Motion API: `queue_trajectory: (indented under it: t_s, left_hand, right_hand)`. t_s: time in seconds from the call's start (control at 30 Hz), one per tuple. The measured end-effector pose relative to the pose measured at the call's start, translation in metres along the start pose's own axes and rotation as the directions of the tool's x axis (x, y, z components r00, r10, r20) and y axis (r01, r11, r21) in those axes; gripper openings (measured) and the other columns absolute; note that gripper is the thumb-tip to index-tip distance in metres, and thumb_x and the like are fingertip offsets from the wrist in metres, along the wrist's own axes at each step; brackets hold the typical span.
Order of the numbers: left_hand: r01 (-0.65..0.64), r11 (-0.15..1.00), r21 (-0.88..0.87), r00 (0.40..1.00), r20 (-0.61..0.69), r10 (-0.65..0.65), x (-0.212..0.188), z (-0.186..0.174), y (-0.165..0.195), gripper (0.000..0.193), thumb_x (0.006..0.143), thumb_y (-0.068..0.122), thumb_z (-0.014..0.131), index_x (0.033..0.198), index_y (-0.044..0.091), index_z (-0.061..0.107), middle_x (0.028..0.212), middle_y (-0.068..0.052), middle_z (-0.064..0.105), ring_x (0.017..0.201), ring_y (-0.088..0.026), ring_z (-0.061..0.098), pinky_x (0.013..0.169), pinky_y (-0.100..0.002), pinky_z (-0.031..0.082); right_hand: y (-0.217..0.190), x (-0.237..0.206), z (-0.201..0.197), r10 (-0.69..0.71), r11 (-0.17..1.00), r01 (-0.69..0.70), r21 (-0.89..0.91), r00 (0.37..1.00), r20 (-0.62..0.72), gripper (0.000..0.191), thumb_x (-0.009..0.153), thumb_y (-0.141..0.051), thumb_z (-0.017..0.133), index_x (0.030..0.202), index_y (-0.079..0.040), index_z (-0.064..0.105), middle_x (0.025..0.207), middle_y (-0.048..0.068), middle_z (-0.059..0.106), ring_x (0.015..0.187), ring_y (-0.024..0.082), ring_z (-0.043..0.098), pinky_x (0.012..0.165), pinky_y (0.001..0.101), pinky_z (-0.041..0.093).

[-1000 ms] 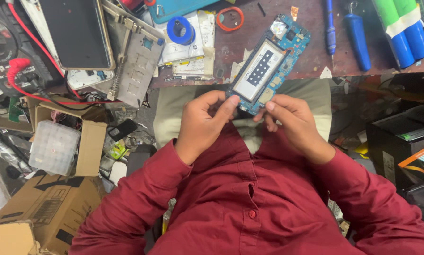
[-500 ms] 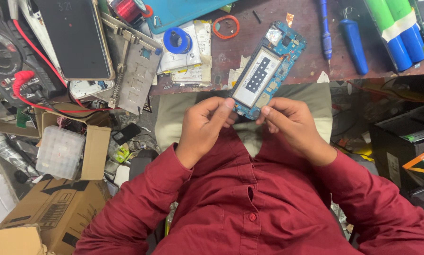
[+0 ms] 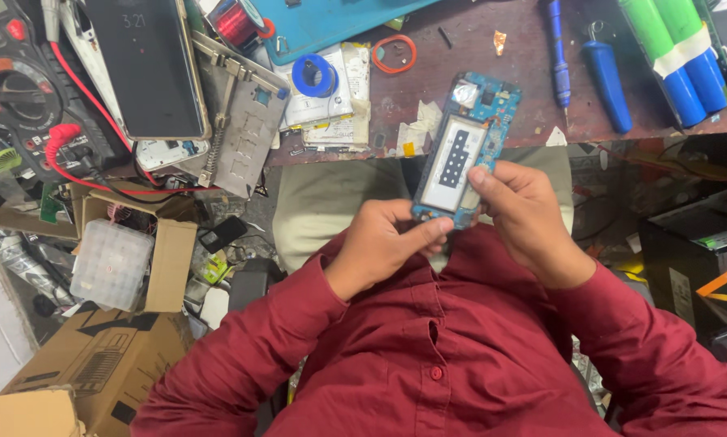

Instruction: The person repairs a smartphone motherboard at a cluttered workbench. They use a screwdriver on the board, hold the phone frame while soldering components with a soldering iron, then lift the board and continue working on it with the screwdriver.

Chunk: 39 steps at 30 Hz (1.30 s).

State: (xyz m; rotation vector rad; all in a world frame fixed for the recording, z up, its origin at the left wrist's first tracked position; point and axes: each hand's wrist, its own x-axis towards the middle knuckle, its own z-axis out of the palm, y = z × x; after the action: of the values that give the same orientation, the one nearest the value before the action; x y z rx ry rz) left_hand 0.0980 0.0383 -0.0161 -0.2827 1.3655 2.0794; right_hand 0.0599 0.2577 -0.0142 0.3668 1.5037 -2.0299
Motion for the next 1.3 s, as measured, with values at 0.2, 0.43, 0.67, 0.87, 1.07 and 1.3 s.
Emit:
queue_trajectory:
  t_s: [0.2,0.43,0.67,0.87,1.07,1.3]
  left_hand:
    - [-0.043,0.919,0.392,0.998,-0.035,0.061,-0.013,-0.004,0.034,0.021,0.085,0.020,0.085,0.093,0.001,0.079,0.079,-0.003,0.075,0.070,-0.005,0.064,0.064,-0.024,0.053]
    - [-0.330,0.944,0.009,0.941,-0.070,0.330,-0.049,-0.004,0.081,0.041,0.096,0.015,0.077,0.133,0.002,0.065,0.110,-0.004,0.069,0.097,-0.005,0.065,0.085,-0.023,0.056]
    - [-0.434,0.854,0.285,0.892,0.000,0.453,-0.073,0.003,0.090,0.026,0.100,0.014,0.073,0.124,0.005,0.072,0.105,-0.006,0.076,0.090,-0.006,0.071,0.082,-0.020,0.058]
    - [-0.444,0.820,0.361,0.876,-0.017,0.482,-0.079,0.005,0.087,0.022,0.099,0.016,0.072,0.119,0.007,0.074,0.096,-0.005,0.076,0.081,-0.008,0.071,0.075,-0.020,0.057]
    - [-0.478,0.771,0.421,0.838,-0.044,0.544,-0.081,0.010,0.084,0.021,0.097,0.016,0.073,0.116,0.008,0.073,0.098,-0.006,0.077,0.082,-0.009,0.073,0.077,-0.021,0.059]
    - [-0.482,0.795,0.368,0.849,-0.027,0.527,-0.085,0.006,0.082,0.019,0.102,0.015,0.070,0.119,0.007,0.073,0.099,-0.005,0.077,0.083,-0.010,0.073,0.077,-0.022,0.058]
  right_hand:
    - [-0.011,-0.021,0.003,-0.011,0.969,0.016,-0.246,1.000,0.020,0.021,0.104,-0.014,0.065,0.106,0.005,0.074,0.097,0.005,0.073,0.089,0.010,0.063,0.078,0.0273,0.052]
    - [-0.019,-0.060,0.022,-0.168,0.702,0.381,-0.602,0.909,0.380,0.013,0.093,-0.013,0.070,0.099,-0.002,0.076,0.087,0.007,0.075,0.080,0.016,0.071,0.072,0.0289,0.054]
    - [-0.014,-0.067,0.038,-0.190,0.682,0.454,-0.573,0.867,0.462,0.014,0.089,-0.011,0.073,0.101,-0.002,0.075,0.095,0.008,0.077,0.086,0.018,0.076,0.075,0.0296,0.056]
    - [-0.011,-0.070,0.034,-0.224,0.623,0.526,-0.579,0.829,0.512,0.015,0.088,-0.012,0.074,0.101,-0.003,0.074,0.098,0.008,0.076,0.090,0.020,0.076,0.079,0.0312,0.055]
    - [-0.006,-0.069,0.027,-0.216,0.638,0.534,-0.554,0.815,0.537,0.009,0.088,-0.010,0.073,0.094,-0.003,0.072,0.092,0.008,0.076,0.083,0.021,0.076,0.073,0.0314,0.056]
    - [-0.003,-0.071,0.024,-0.179,0.657,0.487,-0.576,0.843,0.508,0.007,0.086,-0.010,0.077,0.088,-0.004,0.074,0.082,0.006,0.075,0.072,0.018,0.075,0.065,0.0303,0.054]
